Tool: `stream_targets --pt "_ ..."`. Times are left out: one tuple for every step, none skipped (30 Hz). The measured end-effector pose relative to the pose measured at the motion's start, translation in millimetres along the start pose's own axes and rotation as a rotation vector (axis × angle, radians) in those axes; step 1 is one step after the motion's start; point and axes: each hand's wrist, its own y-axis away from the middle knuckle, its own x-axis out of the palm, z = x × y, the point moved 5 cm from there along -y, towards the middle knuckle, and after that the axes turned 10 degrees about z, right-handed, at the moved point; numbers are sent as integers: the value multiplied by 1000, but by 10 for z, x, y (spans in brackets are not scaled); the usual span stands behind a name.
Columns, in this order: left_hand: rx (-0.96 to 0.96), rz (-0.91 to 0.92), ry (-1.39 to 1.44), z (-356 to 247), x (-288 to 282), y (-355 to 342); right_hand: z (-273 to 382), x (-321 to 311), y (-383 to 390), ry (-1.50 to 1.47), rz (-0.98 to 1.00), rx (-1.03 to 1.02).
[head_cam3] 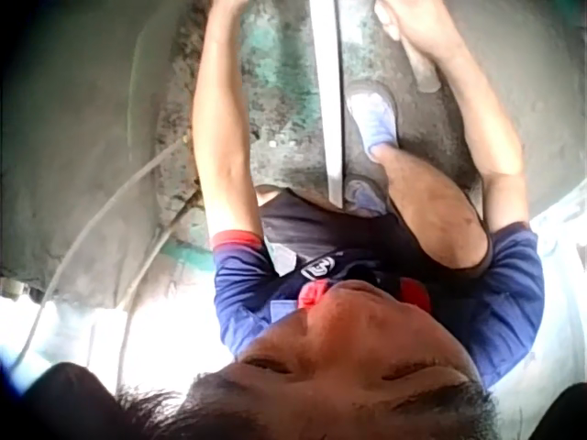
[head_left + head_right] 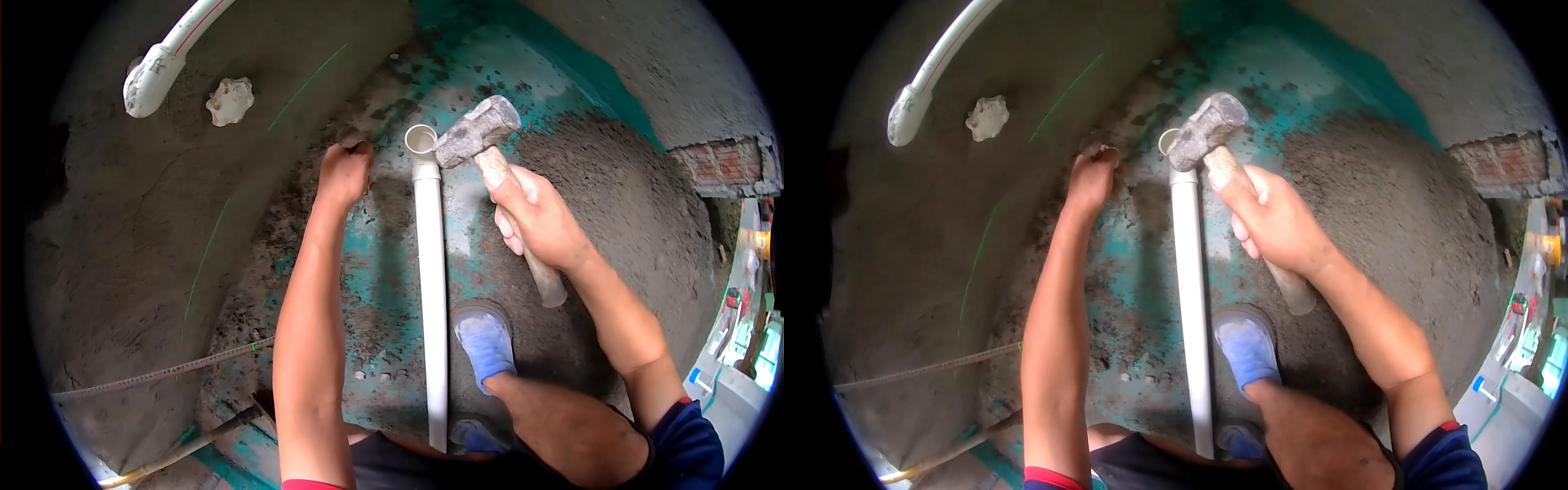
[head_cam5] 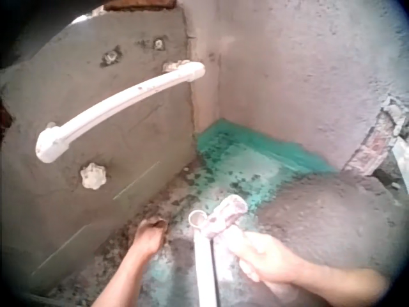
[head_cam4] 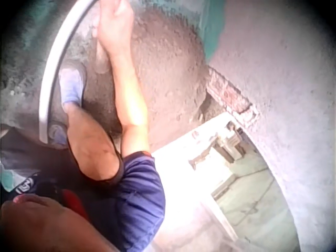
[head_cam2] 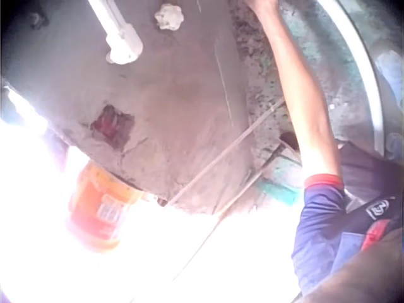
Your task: The person installs a PVC pipe into a wall by using a hammer and a chisel to chip away concrete and soil, positioning the pipe, and checking measurements with a tape measure.
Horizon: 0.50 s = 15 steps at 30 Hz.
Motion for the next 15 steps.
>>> stream_targets --pt "0 5 1 21 9 -27 38 9 0 18 14 -16" --pt "-14 16 -10 15 36 -50 93 -1 10 19 7 -14" --pt "-26 25 -23 -10 55 -59 207 -6 29 23 -2 -51" --pt "-23 29 -24 -38 78 -63 342 -5 53 27 -11 -88" --pt "-30 27 -37 -43 93 -60 522 10 79 15 -27 -183" --pt "-41 27 -48 -22 105 -59 707 36 110 4 -43 -274" --pt "-43 31 -46 -37 102 -51 927 49 177 58 -86 -369" --pt "-56 44 -79 -32 83 -45 1080 80 204 105 -122 -464" --pt "-57 69 -101 -43 128 -76 1179 109 222 62 -190 -551" --pt "-53 78 -94 -34 173 -112 1100 165 136 71 -197 -546" --pt "-18 42 -232 -34 137 -146 975 238 15 96 -200 -625" --pt "9 -5 -379 -11 58 -151 829 327 -181 233 -162 -533" --pt "99 -25 -425 45 58 -168 648 397 -386 386 -121 -441" --pt "189 -45 -474 66 47 -146 475 436 -555 650 -44 -167" --pt "113 40 -312 14 106 -84 488 381 -524 648 -57 -164"
